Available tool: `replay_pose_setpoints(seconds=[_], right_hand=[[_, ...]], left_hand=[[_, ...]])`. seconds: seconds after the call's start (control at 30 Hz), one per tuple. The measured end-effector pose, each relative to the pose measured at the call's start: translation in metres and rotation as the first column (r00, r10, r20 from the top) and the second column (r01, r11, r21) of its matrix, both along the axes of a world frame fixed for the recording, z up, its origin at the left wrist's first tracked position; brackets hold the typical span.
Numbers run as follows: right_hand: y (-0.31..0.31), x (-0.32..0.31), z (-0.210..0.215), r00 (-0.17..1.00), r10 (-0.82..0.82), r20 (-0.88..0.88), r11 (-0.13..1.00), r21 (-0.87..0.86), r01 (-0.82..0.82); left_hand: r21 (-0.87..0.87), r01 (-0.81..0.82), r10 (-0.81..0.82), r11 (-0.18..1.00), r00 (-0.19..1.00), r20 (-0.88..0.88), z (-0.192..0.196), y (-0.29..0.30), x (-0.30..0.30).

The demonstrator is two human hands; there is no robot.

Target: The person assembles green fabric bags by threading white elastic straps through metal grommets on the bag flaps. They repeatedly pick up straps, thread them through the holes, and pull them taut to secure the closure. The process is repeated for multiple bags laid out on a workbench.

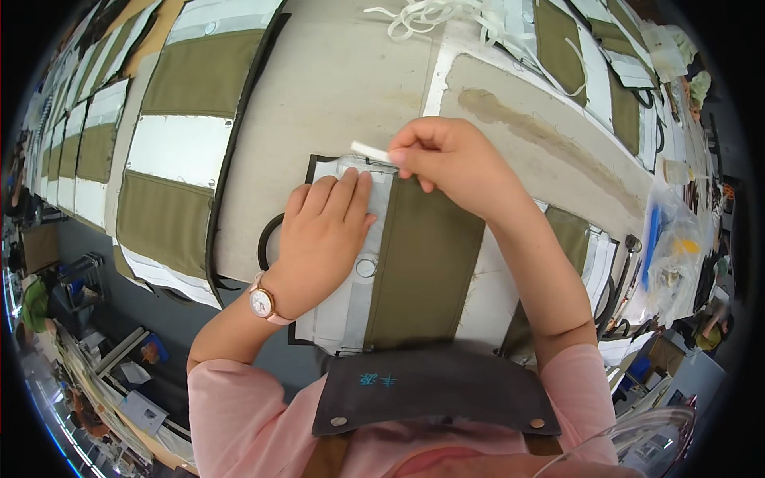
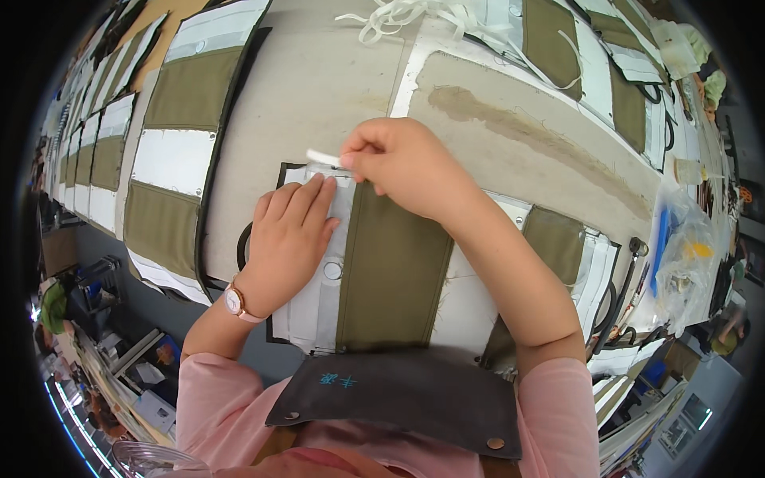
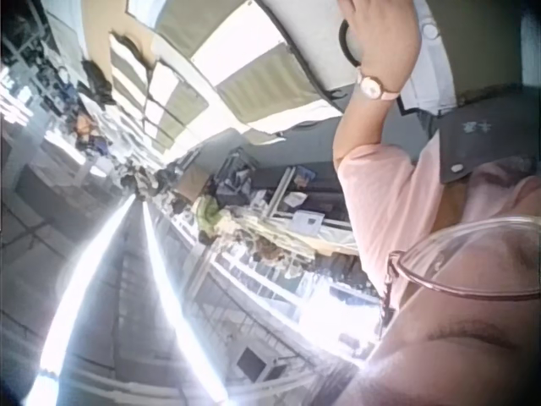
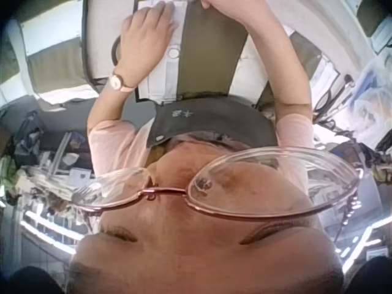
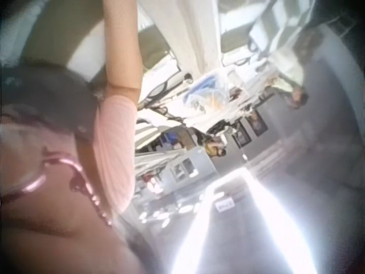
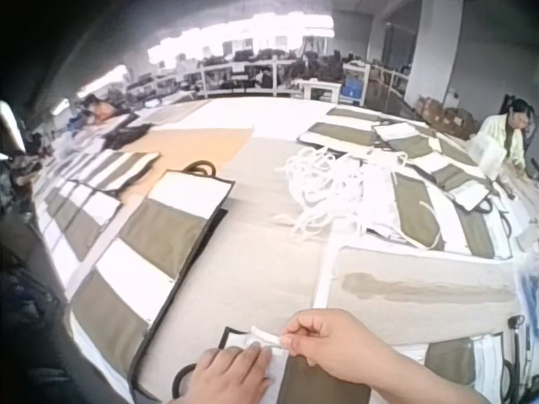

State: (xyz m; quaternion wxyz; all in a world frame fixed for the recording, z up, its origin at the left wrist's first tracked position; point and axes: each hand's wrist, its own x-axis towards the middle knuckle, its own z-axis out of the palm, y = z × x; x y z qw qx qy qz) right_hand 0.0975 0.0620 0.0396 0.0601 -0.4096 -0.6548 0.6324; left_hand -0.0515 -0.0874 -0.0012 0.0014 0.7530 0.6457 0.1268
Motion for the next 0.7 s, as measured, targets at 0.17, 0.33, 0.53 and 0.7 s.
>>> replay_pose_setpoints(seconds=[0.17,0.33,0.53,0.7], right_hand=[[-0.012,-0.026,-0.027,0.984,0.14,0.107,0.918,0.358,-0.17],[-0.016,-0.023,-0.037,0.983,0.057,0.174,0.86,0.491,-0.137],[-0.012,-0.019,-0.033,0.982,0.068,0.176,0.889,0.436,-0.14],[-0.013,-0.018,-0.034,0.983,0.075,0.168,0.874,0.464,-0.146]], left_hand=[[-0.044,-0.002,0.001,0.999,1.0,-0.006,0.002,0.0,0.002],[-0.018,-0.019,0.019,1.0,1.0,-0.004,0.0,0.0,0.003],[-0.032,-0.018,0.019,0.999,0.999,0.035,-0.002,0.0,0.003],[-0.032,-0.02,0.022,0.999,0.999,0.045,0.001,0.0,0.003]])
